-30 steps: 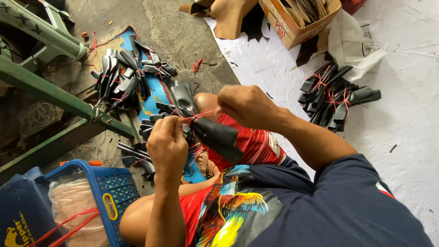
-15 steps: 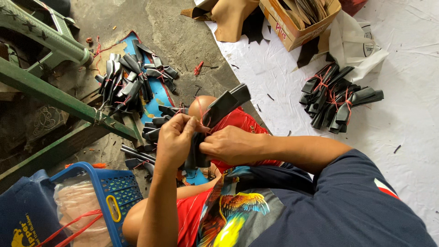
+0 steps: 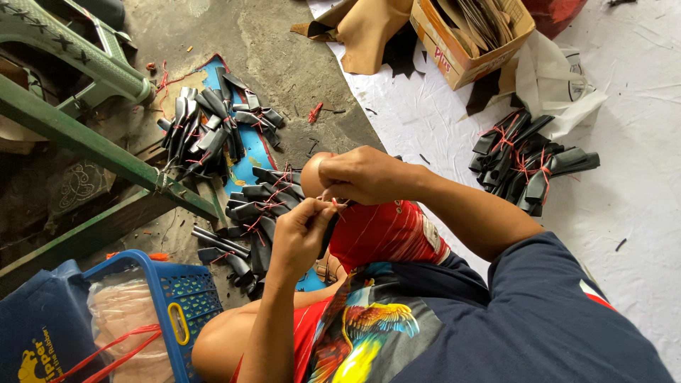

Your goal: The person sits on the floor and repeatedly gathers small black rubber parts, then ties them into bundles using red string. The person places the finished bundles on the floor and continues the process with new parts.

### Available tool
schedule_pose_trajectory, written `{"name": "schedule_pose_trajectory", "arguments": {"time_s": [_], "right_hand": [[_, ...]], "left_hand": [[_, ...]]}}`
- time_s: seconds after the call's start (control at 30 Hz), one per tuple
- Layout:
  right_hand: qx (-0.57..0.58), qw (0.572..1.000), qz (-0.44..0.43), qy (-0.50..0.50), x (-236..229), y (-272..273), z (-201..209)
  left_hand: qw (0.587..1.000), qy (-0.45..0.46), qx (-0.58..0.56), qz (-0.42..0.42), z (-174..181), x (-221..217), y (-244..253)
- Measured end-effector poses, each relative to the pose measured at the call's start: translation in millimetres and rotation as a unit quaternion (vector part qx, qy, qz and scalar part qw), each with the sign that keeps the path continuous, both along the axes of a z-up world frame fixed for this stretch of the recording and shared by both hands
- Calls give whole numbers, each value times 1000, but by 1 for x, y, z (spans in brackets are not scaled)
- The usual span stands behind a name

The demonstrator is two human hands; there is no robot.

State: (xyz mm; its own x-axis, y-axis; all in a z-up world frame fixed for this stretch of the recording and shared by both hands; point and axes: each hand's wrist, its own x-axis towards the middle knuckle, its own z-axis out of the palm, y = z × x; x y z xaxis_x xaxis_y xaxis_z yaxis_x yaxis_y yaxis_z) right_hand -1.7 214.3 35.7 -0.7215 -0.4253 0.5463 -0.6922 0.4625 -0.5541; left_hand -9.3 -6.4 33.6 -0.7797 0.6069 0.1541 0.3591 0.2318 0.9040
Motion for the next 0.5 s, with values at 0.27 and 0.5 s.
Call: {"name": "schedule_pose_trajectory", "arguments": {"time_s": [0.27,0.5], "right_hand": [[-28,997,-56,41,4,-11,19],[-39,965,-221,132,29,-14,3]], "left_hand": [[1000,19,-5,6,1,8,5],[998,-44,15,52,11,6,4]]}}
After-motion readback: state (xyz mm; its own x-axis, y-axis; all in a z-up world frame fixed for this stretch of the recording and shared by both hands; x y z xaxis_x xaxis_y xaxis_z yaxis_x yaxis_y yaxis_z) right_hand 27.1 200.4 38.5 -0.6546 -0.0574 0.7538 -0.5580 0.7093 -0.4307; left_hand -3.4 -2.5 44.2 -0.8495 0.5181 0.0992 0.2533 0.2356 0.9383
